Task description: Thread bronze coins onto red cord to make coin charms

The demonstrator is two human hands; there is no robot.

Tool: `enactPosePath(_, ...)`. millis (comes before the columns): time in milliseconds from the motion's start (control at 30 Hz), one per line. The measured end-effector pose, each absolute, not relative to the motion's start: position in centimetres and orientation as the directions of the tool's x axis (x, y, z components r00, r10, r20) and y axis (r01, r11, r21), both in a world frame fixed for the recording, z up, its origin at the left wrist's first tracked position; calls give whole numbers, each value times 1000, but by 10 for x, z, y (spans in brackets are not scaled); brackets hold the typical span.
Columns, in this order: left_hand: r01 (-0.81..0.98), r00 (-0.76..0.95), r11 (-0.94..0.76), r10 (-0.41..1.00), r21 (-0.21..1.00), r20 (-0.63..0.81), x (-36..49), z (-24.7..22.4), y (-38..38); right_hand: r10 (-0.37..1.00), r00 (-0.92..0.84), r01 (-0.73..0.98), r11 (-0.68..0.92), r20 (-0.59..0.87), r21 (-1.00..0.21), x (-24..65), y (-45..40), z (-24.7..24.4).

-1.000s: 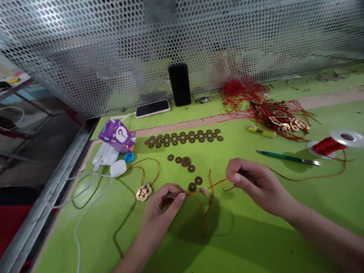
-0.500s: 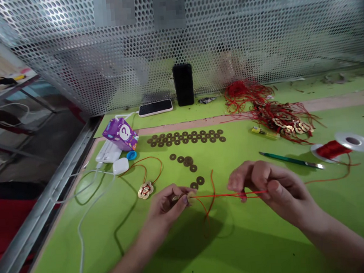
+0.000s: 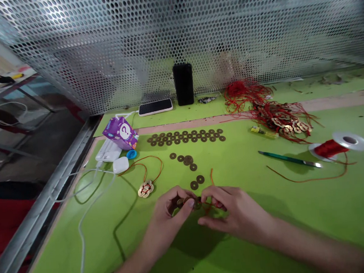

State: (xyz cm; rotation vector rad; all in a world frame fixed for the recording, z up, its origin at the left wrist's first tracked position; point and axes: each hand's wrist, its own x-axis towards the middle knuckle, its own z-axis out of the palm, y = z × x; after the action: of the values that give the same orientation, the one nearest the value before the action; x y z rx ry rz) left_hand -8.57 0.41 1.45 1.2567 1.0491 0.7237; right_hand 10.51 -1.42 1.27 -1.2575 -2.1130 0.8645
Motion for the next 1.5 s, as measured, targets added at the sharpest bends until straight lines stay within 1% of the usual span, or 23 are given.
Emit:
enactPosePath(100,103,390,184,897,978,-210,-86,13,3,894,-403,588,416,195,-694,103,-14,8)
enactPosePath(167,119,384,170,901,978,-203,-86,13,2,880,-385,585,466,278,-664,103,-14,7)
enactPosePath(367,226,342,75,927,971,-151,-84,13,4,812,-330,583,576,482,-573,105,-15,10)
enactPosePath(433,236,340,61,930,970,-141,-83,13,3,798,-306,564,591,519,-577,104,-15,11)
enactPosePath(467,236,338,55,932,970,-135,-83,14,3,804,-288,545,584,520,-601,103,-15,11)
enactPosePath(533,233,329,44,937,972,-121,-83,14,2,841,-241,493,536,484,-685,102,-16,10)
enactPosePath(633,225,310,42,944,973,-112,-84,15,0,912,-182,404,410,367,-818,99,-17,9)
enactPosePath(700,219,301,51,946,974,-117,-83,15,0,941,-161,353,338,299,-872,98,-18,8)
enactPosePath(767,207,301,63,945,976,-125,-83,14,0,954,-142,306,296,264,-905,98,-18,7)
enactPosePath(900,188,300,99,942,977,-153,-83,15,1,965,-117,237,258,236,-937,99,-18,6)
enactPosePath(1067,128,324,137,930,982,-172,-82,17,2,982,-167,198,125,92,-972,99,-16,4)
enactPosePath(1167,104,375,160,908,982,-188,-82,18,1,980,-196,197,67,28,-978,98,-15,2)
enactPosePath(1333,85,399,187,894,979,-205,-83,17,-1,974,-228,237,44,-12,-971,98,-14,4)
enactPosePath(1500,175,348,117,921,978,-173,-83,15,0,958,-285,284,47,-37,-958,100,-12,8)
